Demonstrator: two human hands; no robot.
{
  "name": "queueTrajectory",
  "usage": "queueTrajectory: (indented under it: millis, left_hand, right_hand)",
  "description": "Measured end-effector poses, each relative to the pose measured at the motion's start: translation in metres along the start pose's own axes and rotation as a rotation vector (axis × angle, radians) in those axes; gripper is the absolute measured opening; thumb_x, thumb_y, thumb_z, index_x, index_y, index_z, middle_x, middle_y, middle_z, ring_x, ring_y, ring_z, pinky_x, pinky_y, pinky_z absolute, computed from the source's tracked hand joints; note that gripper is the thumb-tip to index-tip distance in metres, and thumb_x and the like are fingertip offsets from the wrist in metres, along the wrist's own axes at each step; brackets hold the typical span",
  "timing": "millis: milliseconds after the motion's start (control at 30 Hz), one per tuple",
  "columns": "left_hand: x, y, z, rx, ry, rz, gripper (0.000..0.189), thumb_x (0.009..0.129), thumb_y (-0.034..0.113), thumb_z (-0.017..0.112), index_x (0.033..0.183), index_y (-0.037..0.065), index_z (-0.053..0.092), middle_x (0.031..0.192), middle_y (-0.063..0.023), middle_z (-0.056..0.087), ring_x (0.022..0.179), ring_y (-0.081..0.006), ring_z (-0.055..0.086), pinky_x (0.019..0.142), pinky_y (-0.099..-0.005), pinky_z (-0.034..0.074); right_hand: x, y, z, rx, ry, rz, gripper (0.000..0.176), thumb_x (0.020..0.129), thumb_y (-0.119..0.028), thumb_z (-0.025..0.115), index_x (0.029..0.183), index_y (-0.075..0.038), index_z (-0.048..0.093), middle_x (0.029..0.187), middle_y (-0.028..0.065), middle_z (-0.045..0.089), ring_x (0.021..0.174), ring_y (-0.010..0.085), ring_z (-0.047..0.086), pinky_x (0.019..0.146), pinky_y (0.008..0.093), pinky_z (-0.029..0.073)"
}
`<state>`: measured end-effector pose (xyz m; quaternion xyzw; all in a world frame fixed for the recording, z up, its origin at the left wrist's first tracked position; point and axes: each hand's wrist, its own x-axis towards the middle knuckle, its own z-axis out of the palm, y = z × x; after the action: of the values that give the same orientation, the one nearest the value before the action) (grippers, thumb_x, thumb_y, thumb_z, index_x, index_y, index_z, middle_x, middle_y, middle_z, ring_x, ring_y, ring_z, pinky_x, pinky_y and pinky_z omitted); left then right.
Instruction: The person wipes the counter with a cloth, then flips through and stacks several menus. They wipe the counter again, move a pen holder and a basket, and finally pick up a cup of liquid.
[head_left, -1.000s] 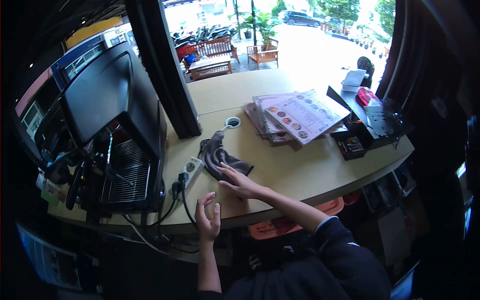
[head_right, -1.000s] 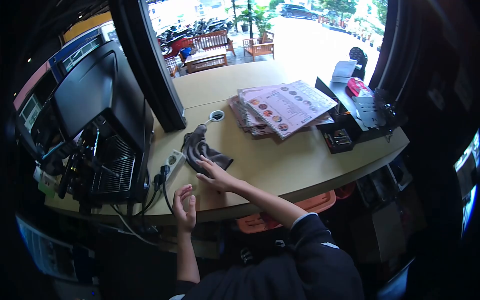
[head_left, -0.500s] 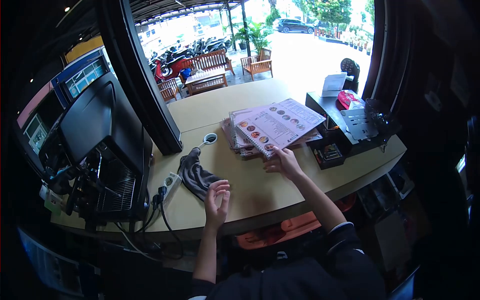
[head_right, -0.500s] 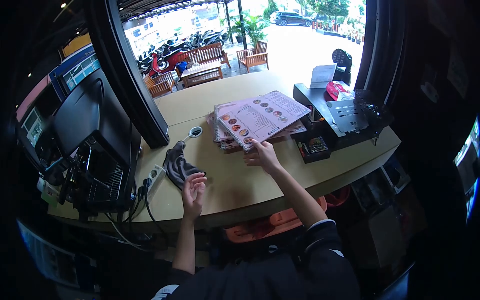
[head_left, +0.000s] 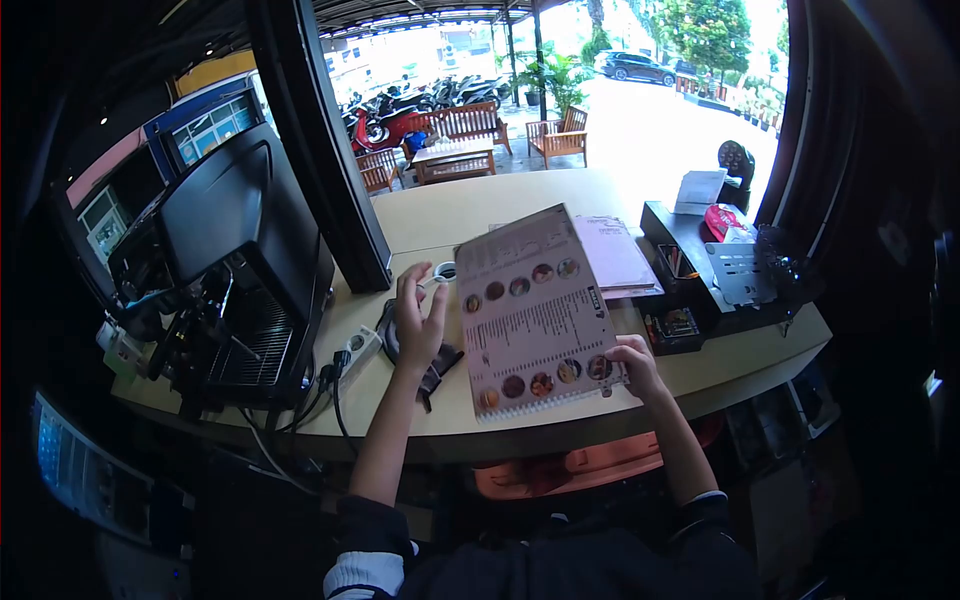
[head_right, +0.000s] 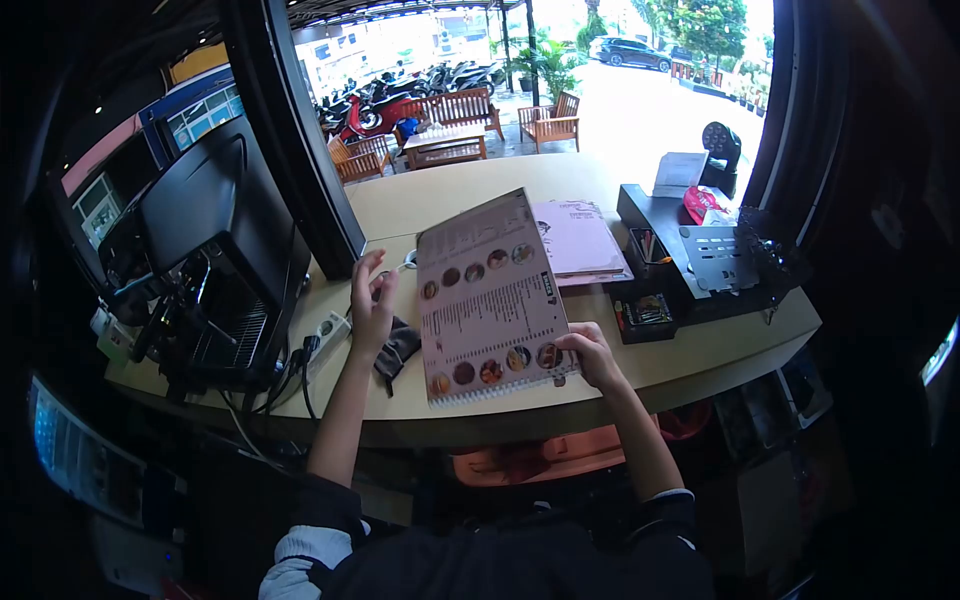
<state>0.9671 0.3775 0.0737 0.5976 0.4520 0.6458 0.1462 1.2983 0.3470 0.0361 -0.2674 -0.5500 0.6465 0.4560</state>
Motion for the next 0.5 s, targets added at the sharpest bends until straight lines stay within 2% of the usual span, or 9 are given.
queueTrajectory:
  millis: [67,100,167,200,300,333,367,433,500]
  left_hand:
    - [0.017,0.001,0.001,0.328,-0.034,0.256,0.054,0.086,0.034,0.059,0.124,-0.002,0.045,0.123,-0.0166,0.049,0.118,-0.0283,0.045,0.100,-0.0393,0.034]
    - [0.022,-0.003,0.001,0.334,-0.024,0.251,0.054,0.086,0.034,0.059,0.124,-0.002,0.045,0.123,-0.0166,0.049,0.118,-0.0283,0.045,0.100,-0.0393,0.034]
    - [0.028,-0.011,-0.001,0.663,-0.218,0.044,0.066,0.082,0.042,0.062,0.126,-0.003,0.043,0.129,-0.0204,0.046,0.122,-0.0319,0.043,0.101,-0.0406,0.034]
    - [0.032,-0.006,-0.004,0.645,-0.341,-0.100,0.072,0.078,0.048,0.065,0.124,-0.004,0.047,0.123,-0.0206,0.052,0.115,-0.0309,0.051,0.096,-0.0386,0.039]
    - [0.027,-0.024,-0.017,0.500,-0.451,-0.139,0.069,0.076,0.048,0.068,0.118,-0.004,0.052,0.109,-0.0185,0.061,0.099,-0.0290,0.060,0.087,-0.0373,0.046]
    - [0.025,-0.032,-0.022,0.400,-0.388,-0.142,0.063,0.073,0.044,0.073,0.112,-0.002,0.056,0.100,-0.0146,0.065,0.088,-0.0236,0.064,0.080,-0.0339,0.050]
    - [0.025,-0.040,-0.028,0.404,-0.391,-0.144,0.063,0.073,0.044,0.073,0.112,-0.002,0.056,0.100,-0.0146,0.065,0.088,-0.0236,0.064,0.080,-0.0339,0.050]
    - [0.023,-0.041,-0.037,0.364,-0.345,-0.256,0.053,0.073,0.033,0.076,0.107,-0.002,0.057,0.095,-0.0098,0.064,0.081,-0.0147,0.062,0.072,-0.0279,0.051]
    - [0.018,-0.044,-0.040,0.363,-0.317,-0.277,0.052,0.072,0.035,0.077,0.104,-0.002,0.058,0.092,-0.0102,0.065,0.080,-0.0152,0.062,0.071,-0.0277,0.051]
  right_hand:
    - [0.006,0.005,-0.002,-0.016,-0.012,-0.020,0.028,0.075,-0.010,0.050,0.085,0.012,0.062,0.073,0.0128,0.064,0.056,0.0163,0.059,0.052,0.0268,0.050]
    - [0.010,0.009,-0.003,-0.030,-0.014,-0.042,0.029,0.073,-0.011,0.050,0.083,0.012,0.062,0.072,0.0121,0.064,0.056,0.0144,0.058,0.054,0.0251,0.048]
    - [0.015,0.014,-0.003,-0.004,-0.029,0.013,0.030,0.070,-0.013,0.050,0.081,0.012,0.062,0.071,0.0114,0.063,0.057,0.0128,0.057,0.056,0.0229,0.046]
    - [0.018,0.014,-0.002,0.022,-0.068,0.037,0.030,0.070,-0.013,0.050,0.080,0.012,0.062,0.071,0.0117,0.063,0.057,0.0134,0.057,0.056,0.0234,0.046]
    - [0.026,0.019,-0.004,0.093,-0.119,0.062,0.030,0.069,-0.014,0.050,0.078,0.012,0.061,0.071,0.0130,0.063,0.056,0.0151,0.057,0.056,0.0246,0.047]
    - [0.029,0.020,-0.004,0.136,-0.126,0.059,0.030,0.068,-0.014,0.050,0.077,0.012,0.061,0.072,0.0139,0.063,0.057,0.0163,0.058,0.056,0.0252,0.048]
    - [0.030,0.020,-0.003,0.141,-0.126,0.060,0.030,0.068,-0.014,0.050,0.077,0.012,0.061,0.072,0.0139,0.063,0.057,0.0163,0.058,0.056,0.0252,0.048]
    - [0.034,0.018,0.000,0.193,-0.062,0.092,0.030,0.068,-0.015,0.050,0.075,0.012,0.060,0.072,0.0159,0.063,0.057,0.0183,0.059,0.057,0.0266,0.049]
    - [0.041,0.020,-0.004,0.225,-0.087,0.103,0.031,0.067,-0.016,0.050,0.076,0.012,0.060,0.073,0.0172,0.063,0.058,0.0192,0.060,0.058,0.0271,0.050]
